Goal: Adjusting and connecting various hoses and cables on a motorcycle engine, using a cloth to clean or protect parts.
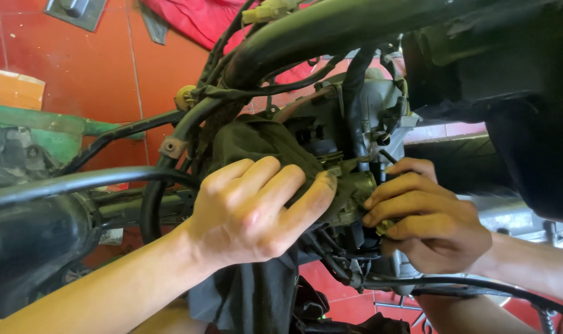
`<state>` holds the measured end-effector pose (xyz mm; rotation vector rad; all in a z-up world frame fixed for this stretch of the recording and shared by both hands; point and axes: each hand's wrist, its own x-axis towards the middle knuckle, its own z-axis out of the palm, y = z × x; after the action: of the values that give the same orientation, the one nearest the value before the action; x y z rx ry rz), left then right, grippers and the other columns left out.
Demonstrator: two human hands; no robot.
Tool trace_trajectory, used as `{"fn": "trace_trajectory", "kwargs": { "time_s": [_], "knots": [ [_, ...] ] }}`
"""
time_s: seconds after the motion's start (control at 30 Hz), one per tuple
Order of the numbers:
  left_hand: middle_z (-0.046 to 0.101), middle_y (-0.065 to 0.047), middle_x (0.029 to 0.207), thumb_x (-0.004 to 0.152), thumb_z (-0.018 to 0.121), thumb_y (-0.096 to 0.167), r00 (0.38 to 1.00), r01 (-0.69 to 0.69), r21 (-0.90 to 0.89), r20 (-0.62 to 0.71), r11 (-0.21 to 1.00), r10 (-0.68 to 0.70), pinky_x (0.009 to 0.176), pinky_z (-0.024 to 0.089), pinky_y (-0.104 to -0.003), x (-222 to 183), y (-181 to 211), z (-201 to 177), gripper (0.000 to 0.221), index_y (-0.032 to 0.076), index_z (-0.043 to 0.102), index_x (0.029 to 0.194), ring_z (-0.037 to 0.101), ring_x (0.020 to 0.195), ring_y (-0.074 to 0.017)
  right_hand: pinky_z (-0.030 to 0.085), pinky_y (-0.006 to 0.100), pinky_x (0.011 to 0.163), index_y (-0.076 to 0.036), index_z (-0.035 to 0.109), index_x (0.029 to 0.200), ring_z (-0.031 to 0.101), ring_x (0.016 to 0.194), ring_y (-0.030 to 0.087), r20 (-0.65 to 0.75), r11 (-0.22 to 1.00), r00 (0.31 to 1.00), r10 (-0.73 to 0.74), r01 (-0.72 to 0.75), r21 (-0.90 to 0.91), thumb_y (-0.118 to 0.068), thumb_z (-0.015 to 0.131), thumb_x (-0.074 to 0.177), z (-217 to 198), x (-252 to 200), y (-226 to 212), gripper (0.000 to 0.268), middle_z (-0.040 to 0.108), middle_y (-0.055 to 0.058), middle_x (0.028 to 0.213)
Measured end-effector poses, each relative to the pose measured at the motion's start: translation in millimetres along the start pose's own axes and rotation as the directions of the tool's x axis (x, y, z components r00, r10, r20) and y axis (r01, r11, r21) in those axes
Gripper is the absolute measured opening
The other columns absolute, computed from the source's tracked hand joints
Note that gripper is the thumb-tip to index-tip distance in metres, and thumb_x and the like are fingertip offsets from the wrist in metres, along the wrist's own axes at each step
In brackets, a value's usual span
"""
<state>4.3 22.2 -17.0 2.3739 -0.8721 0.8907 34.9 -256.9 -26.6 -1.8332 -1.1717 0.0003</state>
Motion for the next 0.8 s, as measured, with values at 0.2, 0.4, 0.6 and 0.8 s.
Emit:
{"fn": "trace_trajectory", "kwargs": {
  "time_s": [0.2, 0.4, 0.6, 0.8],
  "knots": [
    [0.048, -0.001, 0.075, 0.086, 0.076, 0.006, 0.999, -0.038, -0.016, 0.001, 0.999, 0.038, 0.049, 0.03, -0.027, 2, 0, 1, 0.017, 0.008, 0.076, 0.103, 0.035, 0.058, -0.0146, 0.028, 0.047, 0.124, -0.01, 0.057, 0.107, 0.068, 0.106, 0.012, 0.021, 0.955, 0.966, 0.257, -0.257, 0.149, 0.004, 0.076, 0.072, -1, -9, -2, 0.043, 0.08, -0.001, 0.099],
    [0.049, 0.002, 0.074, 0.092, 0.077, 0.011, 0.991, -0.133, 0.058, 0.016, 0.989, 0.132, 0.051, 0.028, -0.025, 14, 10, -2, 0.007, 0.011, 0.076, 0.098, 0.035, 0.058, -0.011, 0.032, 0.052, 0.122, -0.011, 0.047, 0.115, 0.07, 0.106, 0.019, -0.012, 0.974, 0.984, 0.178, -0.174, 0.148, 0.008, 0.074, 0.076, 3, -17, 9, 0.052, 0.077, 0.002, 0.097],
    [0.051, 0.0, 0.076, 0.092, 0.074, 0.012, 0.988, -0.131, 0.07, 0.085, 0.989, 0.125, 0.054, 0.029, -0.024, 14, 13, 3, 0.01, 0.01, 0.077, 0.101, 0.035, 0.061, -0.0116, 0.039, 0.045, 0.12, -0.008, 0.053, 0.113, 0.069, 0.096, 0.015, -0.022, 0.933, 0.955, 0.297, -0.285, 0.219, 0.012, 0.072, 0.074, 0, -21, 14, 0.048, 0.079, 0.004, 0.102],
    [0.048, 0.0, 0.076, 0.09, 0.07, 0.013, 0.983, -0.11, 0.095, 0.16, 0.989, 0.093, 0.056, 0.03, -0.026, 15, 15, 6, 0.013, 0.009, 0.073, 0.101, 0.035, 0.062, -0.0122, 0.043, 0.035, 0.119, -0.003, 0.051, 0.122, 0.059, 0.12, 0.015, -0.021, 0.869, 0.892, 0.451, -0.434, 0.239, 0.007, 0.079, 0.074, -3, -34, 17, 0.057, 0.081, 0.008, 0.105]
  ]
}}
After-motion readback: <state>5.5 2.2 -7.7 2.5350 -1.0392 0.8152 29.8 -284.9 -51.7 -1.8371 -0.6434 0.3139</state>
